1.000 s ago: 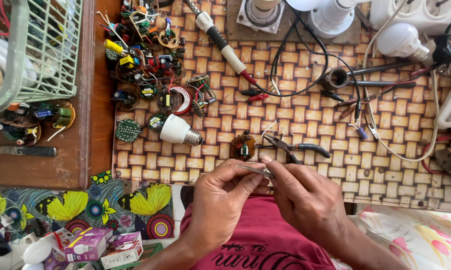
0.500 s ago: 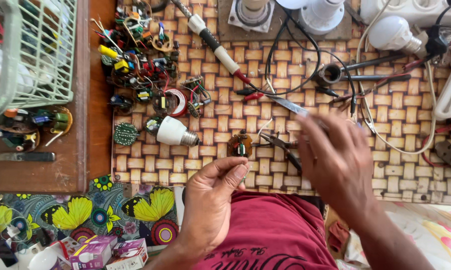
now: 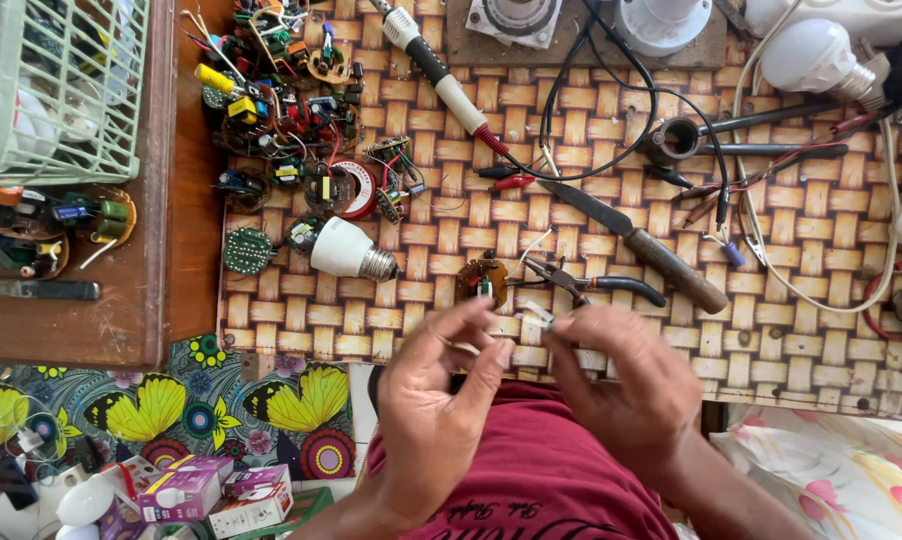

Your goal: The person uses a soldering iron to heat a small green component, then uses pliers to strip and cut wires. They attach the wires to a small circuit board and continue to manipulate the connections with pliers and their fingers.

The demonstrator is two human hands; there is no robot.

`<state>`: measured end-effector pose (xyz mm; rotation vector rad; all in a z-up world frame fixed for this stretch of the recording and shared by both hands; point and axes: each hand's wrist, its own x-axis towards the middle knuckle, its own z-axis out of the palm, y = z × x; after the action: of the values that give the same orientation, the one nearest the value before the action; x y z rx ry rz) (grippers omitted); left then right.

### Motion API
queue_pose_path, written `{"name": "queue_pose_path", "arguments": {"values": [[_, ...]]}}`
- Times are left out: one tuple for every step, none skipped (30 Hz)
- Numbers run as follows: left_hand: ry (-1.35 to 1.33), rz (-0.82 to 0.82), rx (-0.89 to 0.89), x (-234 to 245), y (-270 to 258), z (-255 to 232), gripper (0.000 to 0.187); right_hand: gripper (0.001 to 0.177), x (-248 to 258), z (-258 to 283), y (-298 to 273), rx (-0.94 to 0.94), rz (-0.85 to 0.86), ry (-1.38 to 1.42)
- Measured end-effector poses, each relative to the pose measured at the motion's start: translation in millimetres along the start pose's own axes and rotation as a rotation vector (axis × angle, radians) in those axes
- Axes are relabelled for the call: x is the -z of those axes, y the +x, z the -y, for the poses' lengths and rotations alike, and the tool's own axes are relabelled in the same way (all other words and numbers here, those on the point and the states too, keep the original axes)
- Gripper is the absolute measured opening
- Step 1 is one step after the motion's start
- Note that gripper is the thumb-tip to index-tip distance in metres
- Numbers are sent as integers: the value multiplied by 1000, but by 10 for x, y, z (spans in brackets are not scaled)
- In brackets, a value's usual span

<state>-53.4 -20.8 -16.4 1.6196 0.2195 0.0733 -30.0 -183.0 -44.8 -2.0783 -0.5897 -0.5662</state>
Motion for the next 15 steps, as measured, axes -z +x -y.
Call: {"name": "queue_pose_path", "arguments": {"values": [[-1,-2,1,46,75,50,34,22,36,-61,30,1,3,0],[272,-1,-190,96,138,103,42,21,73,-113,50,-5,49,-63],[547,3,-380,147,201,158,53,22,107,-166,69,-10,95,-126],[546,1,-376,137,228,198,53,22,133,-167,130,-10,100,-125],[654,-2,-445,127,257,238,55,16,158,-170,192,-17,169,-144],[764,-4,-517,123,293,278,58,12,172,-176,257,-23,236,-162],[765,-6,-514,104,310,317,58,12,166,-205,291,-22,239,-159],[799,-4,-538,88,318,355,52,13,161,-230,317,18,262,-165],[833,-2,-563,68,330,394,47,14,155,-259,346,57,286,-170],[834,1,-563,68,341,384,47,14,143,-262,388,55,285,-170],[824,-9,-583,67,355,378,43,13,129,-268,431,79,311,-173],[813,-17,-594,61,346,376,40,12,121,-271,461,100,345,-173],[815,-14,-584,70,353,362,40,12,110,-270,492,94,352,-168],[773,-8,-610,81,360,351,36,11,97,-266,522,102,359,-132],[731,-2,-635,95,366,336,34,10,83,-258,555,109,365,-95]]}}
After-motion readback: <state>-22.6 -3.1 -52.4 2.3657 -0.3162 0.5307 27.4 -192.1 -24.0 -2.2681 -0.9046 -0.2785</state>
